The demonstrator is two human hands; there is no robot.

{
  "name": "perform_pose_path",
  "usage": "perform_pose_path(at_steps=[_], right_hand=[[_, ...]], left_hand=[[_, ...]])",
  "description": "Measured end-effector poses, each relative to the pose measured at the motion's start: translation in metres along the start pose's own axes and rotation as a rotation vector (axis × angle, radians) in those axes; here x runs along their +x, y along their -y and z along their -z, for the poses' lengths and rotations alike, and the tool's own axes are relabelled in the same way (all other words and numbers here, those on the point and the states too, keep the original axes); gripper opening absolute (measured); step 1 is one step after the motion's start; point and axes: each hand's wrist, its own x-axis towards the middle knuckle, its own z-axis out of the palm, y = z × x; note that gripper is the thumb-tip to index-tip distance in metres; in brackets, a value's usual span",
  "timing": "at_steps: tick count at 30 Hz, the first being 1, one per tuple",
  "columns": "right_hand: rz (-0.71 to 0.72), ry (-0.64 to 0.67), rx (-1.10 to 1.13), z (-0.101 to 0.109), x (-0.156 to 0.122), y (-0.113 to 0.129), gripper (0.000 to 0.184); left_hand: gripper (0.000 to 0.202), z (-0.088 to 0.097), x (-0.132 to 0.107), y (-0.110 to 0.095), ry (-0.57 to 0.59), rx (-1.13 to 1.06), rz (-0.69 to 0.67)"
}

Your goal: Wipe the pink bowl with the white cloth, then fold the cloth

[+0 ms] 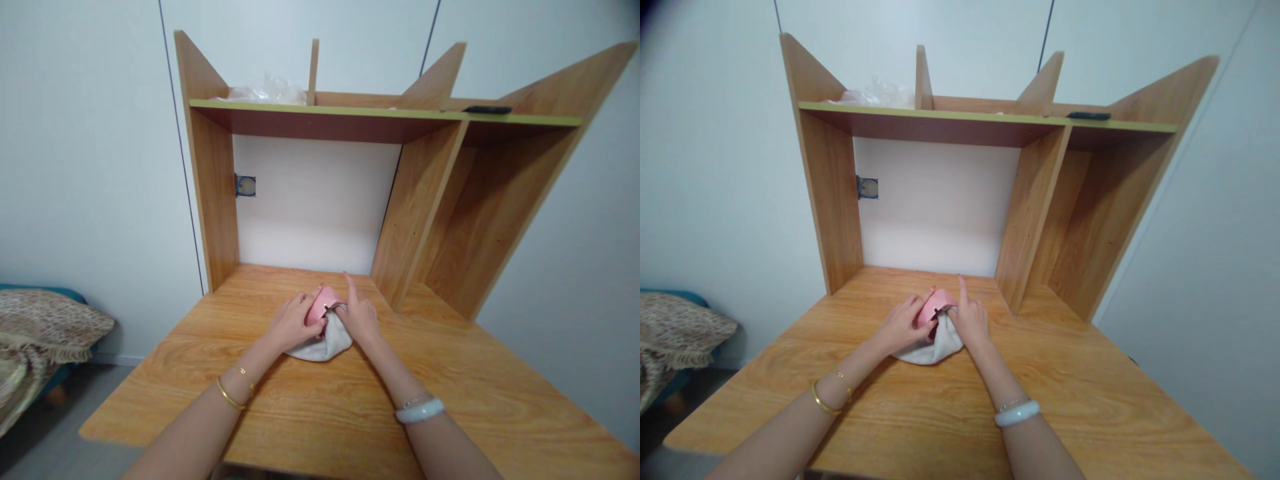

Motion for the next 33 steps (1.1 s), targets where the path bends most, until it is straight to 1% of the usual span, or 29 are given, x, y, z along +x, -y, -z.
perform_pose_path(at_steps=[3,5,8,12,14,17,19,21,24,27,30,33], right_hand=[[0.026,0.052,0.103,-0.005,0.000,-0.004,0.069],[0.015,0.059,0.150,-0.008,-0.001,-0.006,0.068],[-0.040,0.043,0.207,-0.012,-0.003,-0.007,0.068],[-0.090,0.015,0.371,-0.016,-0.004,-0.004,0.065],[-0.110,0.006,0.466,-0.018,-0.004,-0.002,0.064],[-0.139,-0.004,0.588,-0.021,-0.003,0.000,0.063],[-0.154,-0.004,0.642,-0.023,-0.003,0.000,0.064],[-0.165,-0.006,0.667,-0.024,-0.003,0.000,0.064],[-0.192,-0.035,0.705,-0.023,-0.002,0.000,0.061],[-0.230,-0.075,0.777,-0.020,-0.002,0.002,0.060],[-0.244,-0.067,0.841,-0.017,-0.001,0.005,0.060],[-0.252,-0.039,0.834,-0.015,0.000,0.007,0.060]], left_hand=[[0.073,-0.004,-0.001,0.003,0.003,-0.063,0.011],[0.080,-0.008,-0.001,0.006,-0.012,-0.138,0.011],[0.091,-0.014,-0.001,0.010,-0.049,-0.275,0.040],[0.096,-0.020,-0.001,0.016,-0.055,-0.456,0.082],[0.099,-0.020,0.000,0.017,-0.046,-0.535,0.095],[0.111,-0.018,0.000,0.017,-0.028,-0.630,0.092],[0.118,-0.016,-0.001,0.016,-0.006,-0.668,0.088],[0.121,-0.014,-0.001,0.015,0.007,-0.677,0.108],[0.119,-0.015,-0.001,0.014,0.012,-0.660,0.151],[0.112,-0.016,-0.001,0.014,-0.002,-0.667,0.143],[0.095,-0.015,-0.001,0.013,-0.025,-0.674,0.108],[0.079,-0.011,0.000,0.011,-0.071,-0.606,0.098]])
